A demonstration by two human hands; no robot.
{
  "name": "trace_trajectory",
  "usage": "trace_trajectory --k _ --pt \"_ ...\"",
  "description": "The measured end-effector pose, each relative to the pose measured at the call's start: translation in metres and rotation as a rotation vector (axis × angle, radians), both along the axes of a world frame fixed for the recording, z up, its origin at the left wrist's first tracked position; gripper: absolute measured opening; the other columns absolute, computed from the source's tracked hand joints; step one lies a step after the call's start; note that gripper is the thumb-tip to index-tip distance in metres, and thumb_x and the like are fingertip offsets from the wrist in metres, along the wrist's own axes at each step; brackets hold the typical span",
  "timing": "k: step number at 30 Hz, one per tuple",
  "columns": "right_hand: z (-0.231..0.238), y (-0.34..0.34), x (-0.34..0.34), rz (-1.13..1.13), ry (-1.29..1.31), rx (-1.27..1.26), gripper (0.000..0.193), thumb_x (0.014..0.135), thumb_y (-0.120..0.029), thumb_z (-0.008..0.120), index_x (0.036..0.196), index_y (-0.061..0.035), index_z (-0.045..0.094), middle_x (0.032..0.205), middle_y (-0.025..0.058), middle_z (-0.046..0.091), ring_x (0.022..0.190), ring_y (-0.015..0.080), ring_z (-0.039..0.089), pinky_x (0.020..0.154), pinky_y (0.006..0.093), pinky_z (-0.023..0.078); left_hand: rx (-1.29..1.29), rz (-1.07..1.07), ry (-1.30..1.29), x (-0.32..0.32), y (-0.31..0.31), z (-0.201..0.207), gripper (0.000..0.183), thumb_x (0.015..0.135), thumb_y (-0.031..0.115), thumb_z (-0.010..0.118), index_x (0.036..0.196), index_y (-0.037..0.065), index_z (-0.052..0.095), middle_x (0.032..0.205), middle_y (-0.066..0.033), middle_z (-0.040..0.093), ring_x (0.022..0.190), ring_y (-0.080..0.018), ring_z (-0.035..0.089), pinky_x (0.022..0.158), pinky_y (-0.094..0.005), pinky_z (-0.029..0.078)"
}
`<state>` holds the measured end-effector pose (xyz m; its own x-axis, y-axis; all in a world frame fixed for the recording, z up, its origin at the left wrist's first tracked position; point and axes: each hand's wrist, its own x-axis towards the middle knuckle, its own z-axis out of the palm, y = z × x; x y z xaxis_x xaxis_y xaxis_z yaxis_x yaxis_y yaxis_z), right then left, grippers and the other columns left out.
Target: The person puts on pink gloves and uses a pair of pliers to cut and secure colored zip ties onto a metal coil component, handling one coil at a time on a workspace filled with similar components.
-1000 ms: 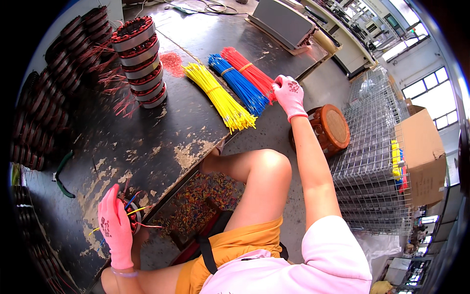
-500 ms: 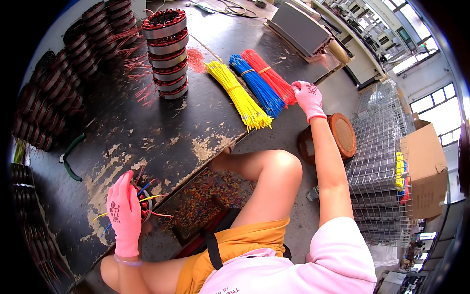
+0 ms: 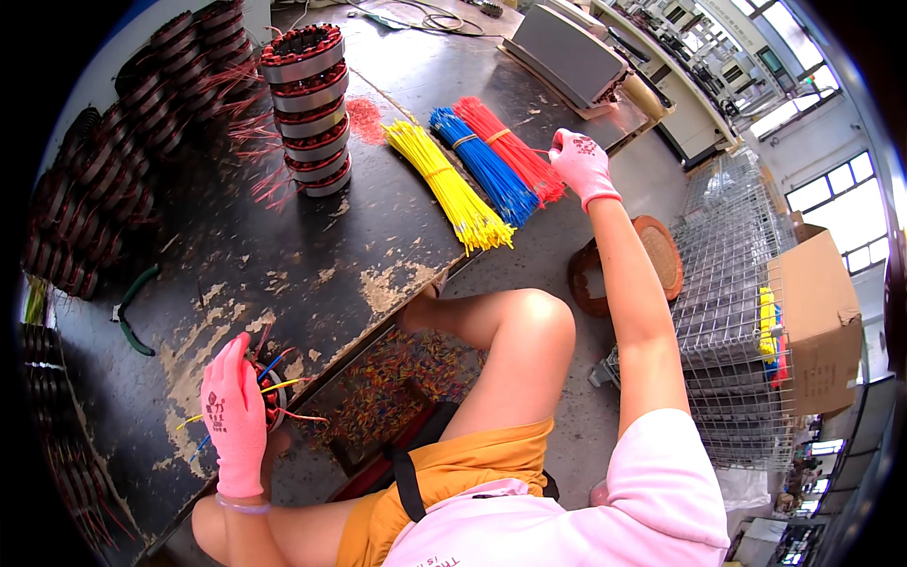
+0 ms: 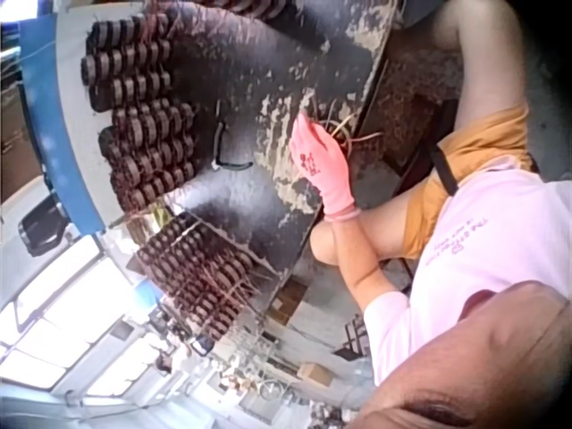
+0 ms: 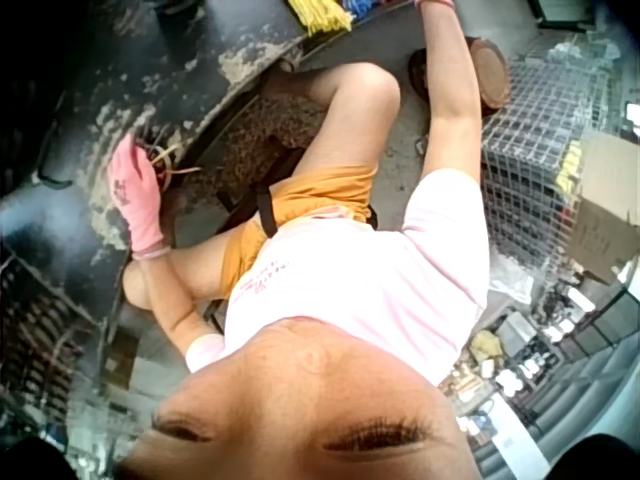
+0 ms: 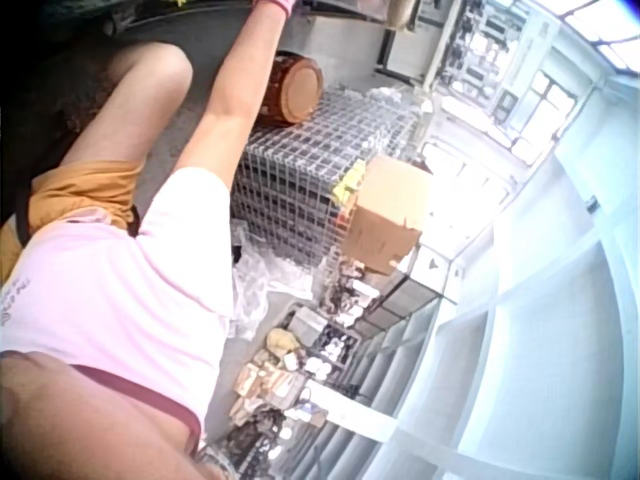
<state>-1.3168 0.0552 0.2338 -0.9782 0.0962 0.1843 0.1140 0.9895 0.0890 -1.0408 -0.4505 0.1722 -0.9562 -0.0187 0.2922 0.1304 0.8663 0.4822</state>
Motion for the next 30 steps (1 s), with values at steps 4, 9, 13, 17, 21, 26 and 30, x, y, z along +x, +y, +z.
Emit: trace_trajectory --k 4,9,13,17,21,26,30 --pt "-0.003 0.007 0.005 -0.010 -0.061 -0.113 0.022 0.091 -0.031 0.066 0.101 -0.0129 0.073 0.104 0.0112 0.075 0.102 0.0306 0.071 0.088 0.0435 0.055 0.003 -0.002 -0.002 0.000 0.000 0.000 0.034 0.097 0.003 0.056 0.130 0.004 0.062 0.127 -0.0137 0.066 0.113 -0.0335 0.061 0.100 -0.0410 0.047" --pt "-0.016 0.011 0.018 -0.015 -0.012 -0.182 0.024 0.089 -0.033 0.069 0.099 -0.0113 0.073 0.101 0.0112 0.074 0.100 0.0306 0.070 0.086 0.0429 0.054 -0.011 -0.009 -0.001 -0.001 0.001 -0.002 0.033 0.098 0.004 0.055 0.131 0.004 0.062 0.127 -0.0136 0.066 0.113 -0.0332 0.061 0.100 -0.0410 0.047" --pt "-0.020 0.040 0.036 -0.045 0.076 -0.348 0.024 0.089 -0.032 0.068 0.099 -0.0103 0.072 0.099 0.0106 0.074 0.097 0.0299 0.070 0.084 0.0417 0.053 0.000 -0.002 -0.020 -0.003 0.005 -0.005 0.034 0.098 0.006 0.056 0.132 0.004 0.061 0.129 -0.0140 0.064 0.115 -0.0334 0.060 0.101 -0.0412 0.047" --pt "-0.009 0.048 0.060 -0.041 0.143 -0.653 0.021 0.088 -0.024 0.071 0.097 -0.0048 0.072 0.087 0.0079 0.074 0.083 0.0173 0.070 0.076 0.0331 0.053 -0.064 0.038 0.156 -0.002 0.009 0.019 0.035 0.098 0.006 0.057 0.133 0.003 0.060 0.135 -0.0151 0.061 0.118 -0.0332 0.060 0.103 -0.0402 0.047" --pt "0.011 0.035 0.108 0.137 0.307 -0.693 0.016 0.090 -0.017 0.072 0.090 -0.0015 0.069 0.072 -0.0016 0.062 0.067 0.0064 0.053 0.062 0.0248 0.046 0.834 -0.292 0.049 0.023 0.014 0.120 0.039 0.097 0.019 0.056 0.127 -0.004 0.063 0.119 -0.0160 0.062 0.096 -0.0161 0.064 0.078 -0.0276 0.053" --pt "0.016 0.015 0.163 0.187 0.397 -1.049 0.007 0.095 -0.008 0.071 0.098 -0.0025 0.068 0.079 -0.0059 0.060 0.067 0.0002 0.048 0.057 0.0163 0.035 1.101 -0.945 0.022 0.040 0.044 0.172 0.034 0.097 0.018 0.057 0.123 -0.001 0.066 0.116 -0.0129 0.065 0.091 -0.0143 0.063 0.075 -0.0279 0.049" --pt "0.018 -0.060 0.186 0.271 0.257 -1.197 0.007 0.095 -0.006 0.070 0.100 -0.0018 0.068 0.082 -0.0056 0.062 0.067 -0.0007 0.048 0.057 0.0150 0.034 1.221 -1.066 0.228 0.067 0.036 0.167 0.030 0.096 0.016 0.058 0.120 0.001 0.069 0.113 -0.0105 0.067 0.087 -0.0128 0.062 0.072 -0.0282 0.045"
